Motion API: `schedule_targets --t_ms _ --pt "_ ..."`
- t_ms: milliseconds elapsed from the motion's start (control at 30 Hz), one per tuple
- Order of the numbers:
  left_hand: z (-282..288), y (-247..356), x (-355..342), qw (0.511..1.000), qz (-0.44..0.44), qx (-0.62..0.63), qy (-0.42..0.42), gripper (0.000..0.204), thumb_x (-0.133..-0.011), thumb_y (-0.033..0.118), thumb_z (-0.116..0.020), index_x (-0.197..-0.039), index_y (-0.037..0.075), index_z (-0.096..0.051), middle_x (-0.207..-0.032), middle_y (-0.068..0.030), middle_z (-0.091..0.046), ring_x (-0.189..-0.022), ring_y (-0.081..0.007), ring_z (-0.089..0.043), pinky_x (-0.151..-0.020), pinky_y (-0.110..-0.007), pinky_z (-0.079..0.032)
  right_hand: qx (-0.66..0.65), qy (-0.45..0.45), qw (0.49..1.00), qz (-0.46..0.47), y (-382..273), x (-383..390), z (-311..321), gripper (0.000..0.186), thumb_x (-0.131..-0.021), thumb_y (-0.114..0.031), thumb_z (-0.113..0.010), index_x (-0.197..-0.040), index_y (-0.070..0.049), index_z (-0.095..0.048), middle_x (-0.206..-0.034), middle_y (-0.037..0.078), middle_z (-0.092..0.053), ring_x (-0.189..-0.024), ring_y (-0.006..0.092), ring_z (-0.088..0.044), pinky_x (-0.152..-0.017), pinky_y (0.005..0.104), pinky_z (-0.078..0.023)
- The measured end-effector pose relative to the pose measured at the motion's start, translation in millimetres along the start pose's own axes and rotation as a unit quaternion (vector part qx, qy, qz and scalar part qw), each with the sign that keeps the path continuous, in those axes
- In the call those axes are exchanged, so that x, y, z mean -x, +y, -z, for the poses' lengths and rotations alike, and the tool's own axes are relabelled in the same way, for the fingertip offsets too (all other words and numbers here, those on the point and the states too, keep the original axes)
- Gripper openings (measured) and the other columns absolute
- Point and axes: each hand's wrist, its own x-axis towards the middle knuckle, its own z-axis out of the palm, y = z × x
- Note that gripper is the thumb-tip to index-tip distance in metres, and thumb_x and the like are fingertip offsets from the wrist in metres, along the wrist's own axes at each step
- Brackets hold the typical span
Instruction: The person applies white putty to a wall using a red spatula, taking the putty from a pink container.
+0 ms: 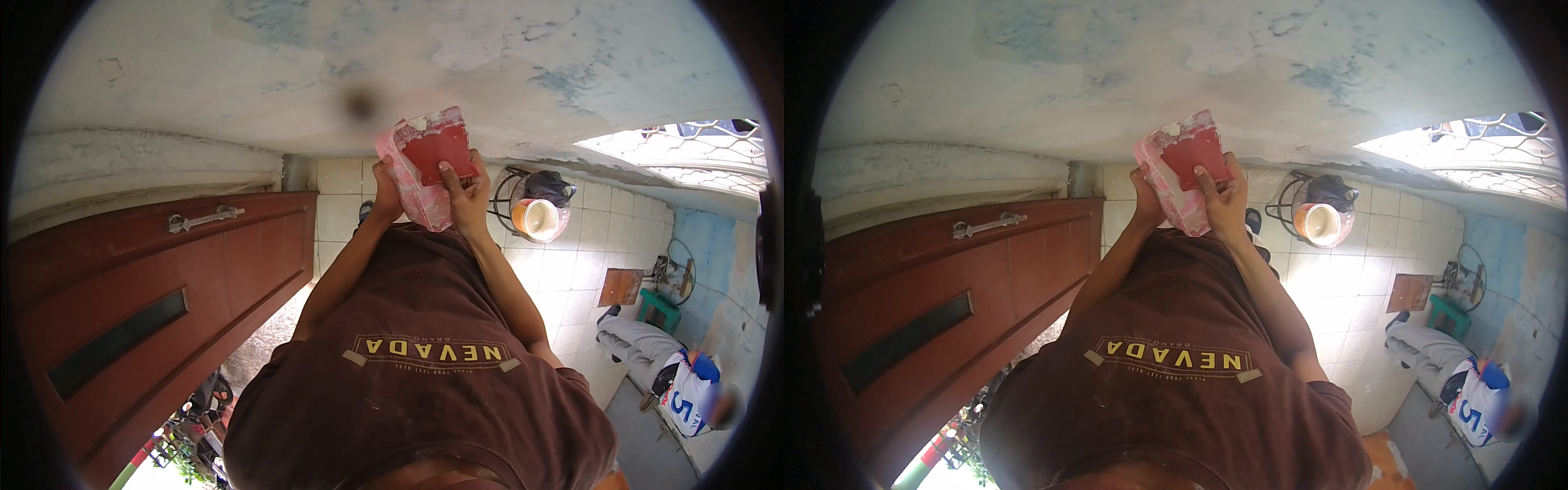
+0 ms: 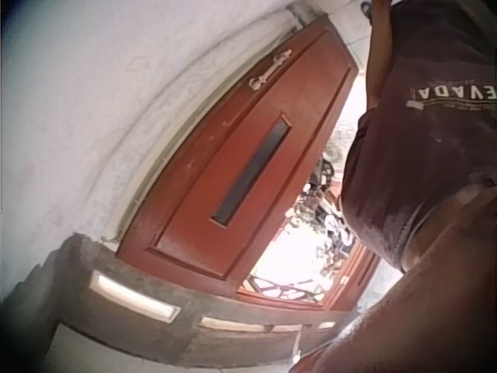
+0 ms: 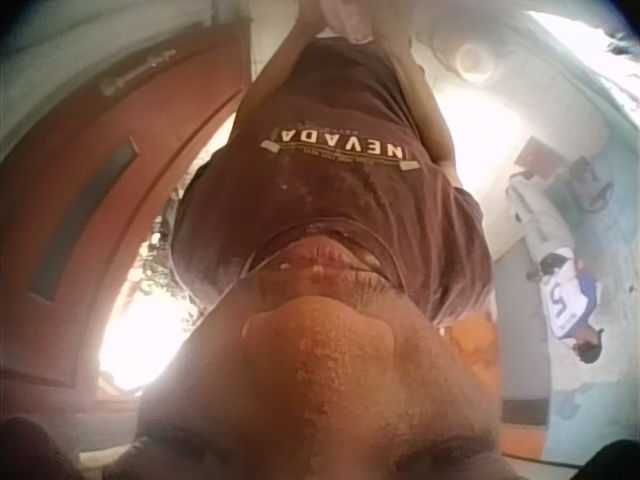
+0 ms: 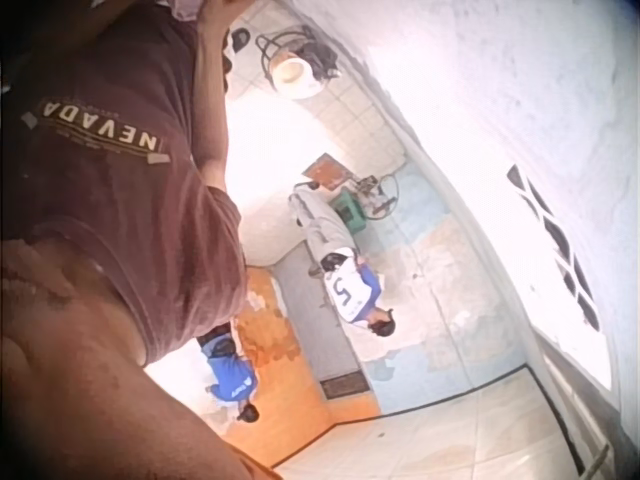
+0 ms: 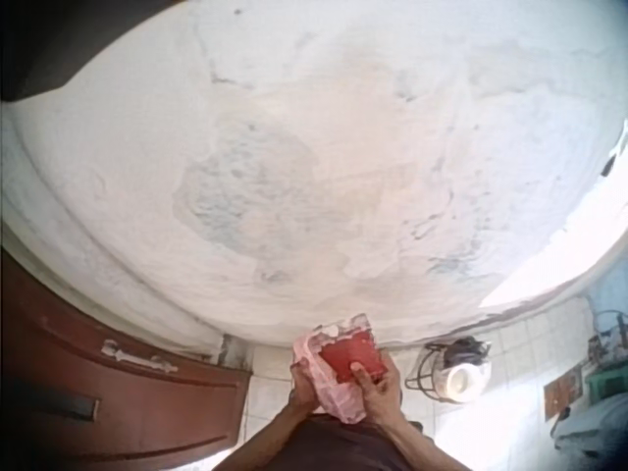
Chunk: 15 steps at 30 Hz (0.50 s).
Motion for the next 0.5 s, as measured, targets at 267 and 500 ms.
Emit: schedule_targets --t_ms 267,500 --pt "23.7 -6.4 0.2 1.000 0.007 -0.010 -0.028 0.072 -0.101 0.058 -0.032 -0.148 0.005 -0.043 -0.140 -0.0157 -0.058 -0.127 -0.0295 -0.059 -0.110 -0.045 -0.046 0.079 -0.006 0.997 0.010 -2.8 -2.0 3.8 0.019 -0.100 -0.016 -0.071 -0.103 -0.004 -0.057 -0.091 0.001 -0.064 -0.084 0.0051 -0.059 -0.074 0.0226 -0.048" --pt "21.8 -1.9 1.5 0.998 0.037 -0.042 0.018 0.075 -0.101 0.065 -0.029 -0.141 0.005 -0.048 -0.128 -0.0151 -0.064 -0.118 -0.0293 -0.064 -0.104 -0.046 -0.051 0.034 0.009 0.999 -0.016 -15.9 -16.9 13.1 0.031 -0.098 -0.012 -0.070 -0.125 0.002 -0.061 -0.105 0.007 -0.072 -0.089 0.0105 -0.067 -0.078 0.0270 -0.054"
